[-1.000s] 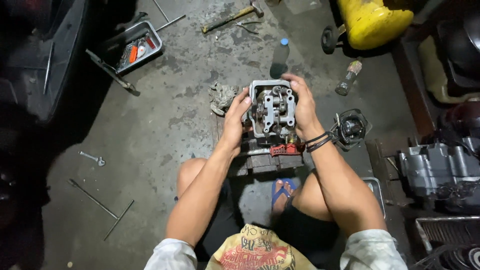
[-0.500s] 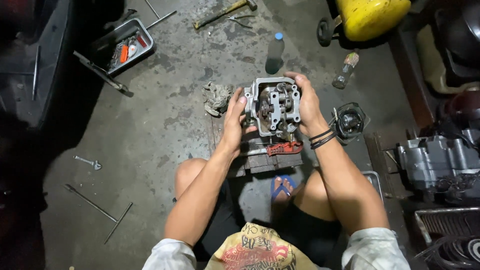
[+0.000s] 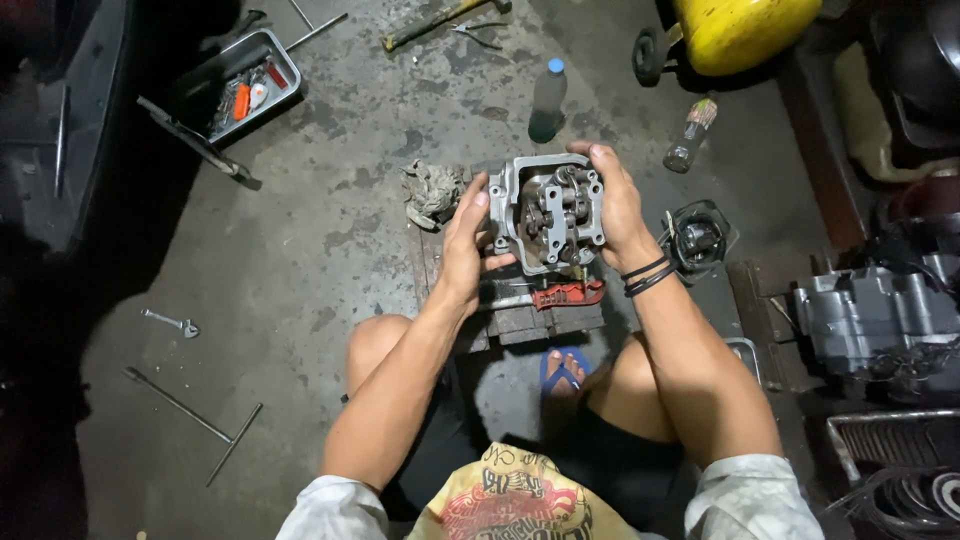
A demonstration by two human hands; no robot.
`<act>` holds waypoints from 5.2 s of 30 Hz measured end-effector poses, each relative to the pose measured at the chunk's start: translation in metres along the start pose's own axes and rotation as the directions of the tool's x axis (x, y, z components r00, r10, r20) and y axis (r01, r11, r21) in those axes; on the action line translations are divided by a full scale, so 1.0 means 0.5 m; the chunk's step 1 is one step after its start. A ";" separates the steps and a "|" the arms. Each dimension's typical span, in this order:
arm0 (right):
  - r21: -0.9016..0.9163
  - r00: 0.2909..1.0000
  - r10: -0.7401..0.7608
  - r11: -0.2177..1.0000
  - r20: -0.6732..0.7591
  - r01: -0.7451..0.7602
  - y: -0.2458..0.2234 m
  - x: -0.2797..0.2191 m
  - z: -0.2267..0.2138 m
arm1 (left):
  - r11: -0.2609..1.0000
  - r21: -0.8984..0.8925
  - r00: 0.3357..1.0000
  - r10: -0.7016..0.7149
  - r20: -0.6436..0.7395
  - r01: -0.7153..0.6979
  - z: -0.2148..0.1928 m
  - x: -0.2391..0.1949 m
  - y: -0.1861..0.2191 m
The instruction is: The person sits on the floor and handles a silver engine cylinder head, rotating it to inspect the internal valve mechanism. They then pick up a metal gear and place it onto the cylinder head, aligning it with the shaft.
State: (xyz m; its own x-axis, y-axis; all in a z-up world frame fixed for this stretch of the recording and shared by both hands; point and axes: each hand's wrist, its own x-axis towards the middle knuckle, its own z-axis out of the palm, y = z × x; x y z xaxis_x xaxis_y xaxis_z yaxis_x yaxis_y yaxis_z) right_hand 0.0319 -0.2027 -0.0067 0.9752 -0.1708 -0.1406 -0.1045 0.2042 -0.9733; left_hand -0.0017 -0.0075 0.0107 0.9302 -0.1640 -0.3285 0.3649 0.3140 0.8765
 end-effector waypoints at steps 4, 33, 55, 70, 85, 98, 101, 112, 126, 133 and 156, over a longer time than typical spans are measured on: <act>-0.011 1.000 -0.007 1.000 0.010 0.008 -0.012 -0.010 0.006 | 0.999 0.017 1.000 0.028 0.006 -0.028 -0.008 -0.001 0.002; 0.330 0.932 0.331 0.872 0.146 -0.361 0.030 0.036 -0.015 | 0.999 -0.024 0.999 0.048 -0.023 -0.048 -0.027 0.001 -0.003; 0.248 0.915 0.368 0.883 0.164 -0.400 0.069 0.075 -0.016 | 0.988 0.083 0.991 0.131 -0.006 -0.130 -0.039 0.014 -0.008; 0.135 0.914 0.386 0.906 0.125 -0.402 0.083 0.104 -0.018 | 0.978 0.138 0.986 0.160 -0.037 -0.153 -0.037 0.033 -0.015; -0.043 0.945 0.326 0.945 0.032 -0.325 0.082 0.098 -0.009 | 0.962 0.230 0.983 0.168 -0.069 -0.148 -0.048 0.057 -0.030; -0.143 0.944 0.331 0.934 0.000 -0.327 0.098 0.109 0.000 | 0.780 0.615 0.980 0.189 -0.059 -0.113 -0.037 0.043 -0.004; -0.150 0.944 0.331 0.933 -0.001 -0.327 0.099 0.109 0.006 | 0.755 0.651 0.987 0.151 -0.060 -0.076 -0.042 0.048 -0.019; -0.400 0.977 0.182 0.908 0.115 -0.122 0.075 0.089 0.061 | 0.719 0.695 0.989 0.108 -0.104 -0.006 -0.074 0.035 -0.047; -0.389 0.996 0.036 0.921 0.086 0.000 0.123 0.146 0.028 | 0.839 0.532 0.963 0.039 -0.265 0.112 -0.027 0.003 -0.057; -0.545 0.989 0.022 0.837 0.144 0.060 0.112 0.140 -0.008 | 0.989 0.119 0.933 -0.043 -0.357 0.091 -0.003 0.015 -0.067; -0.678 0.970 -0.038 0.708 0.241 0.197 0.027 0.059 0.009 | 0.261 0.956 0.988 0.106 0.109 -0.133 -0.068 -0.056 0.015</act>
State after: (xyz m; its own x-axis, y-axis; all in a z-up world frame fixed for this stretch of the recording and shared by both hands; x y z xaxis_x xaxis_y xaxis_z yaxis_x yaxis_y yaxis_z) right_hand 0.0601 -0.2005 -0.0230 0.9967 0.0591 -0.0552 -0.0143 -0.5428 -0.8397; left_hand -0.0238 0.0310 0.0147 0.9535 -0.2306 -0.1939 -0.0673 -0.7904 0.6089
